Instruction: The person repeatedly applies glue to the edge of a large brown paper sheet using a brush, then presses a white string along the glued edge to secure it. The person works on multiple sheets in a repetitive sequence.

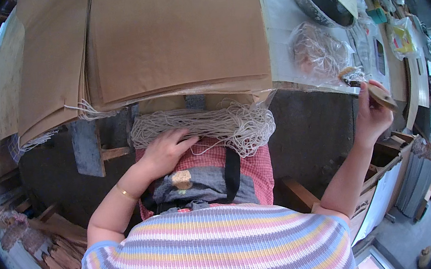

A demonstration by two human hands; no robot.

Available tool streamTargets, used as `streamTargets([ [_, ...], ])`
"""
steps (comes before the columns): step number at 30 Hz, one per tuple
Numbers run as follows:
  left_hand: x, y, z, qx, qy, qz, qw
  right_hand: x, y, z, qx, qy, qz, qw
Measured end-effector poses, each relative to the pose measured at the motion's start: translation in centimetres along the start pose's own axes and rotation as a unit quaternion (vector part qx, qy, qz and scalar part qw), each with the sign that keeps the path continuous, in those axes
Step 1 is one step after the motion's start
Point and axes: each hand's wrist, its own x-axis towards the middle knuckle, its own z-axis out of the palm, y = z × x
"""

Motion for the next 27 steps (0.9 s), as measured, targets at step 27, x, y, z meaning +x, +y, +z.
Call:
streamTargets([
  [27,0.6,-4.3,-9.0,0.211,0.046,-0.249,0.944,-3.8,-21.7,23.5,0.11,-0.316,0.092,0.938],
])
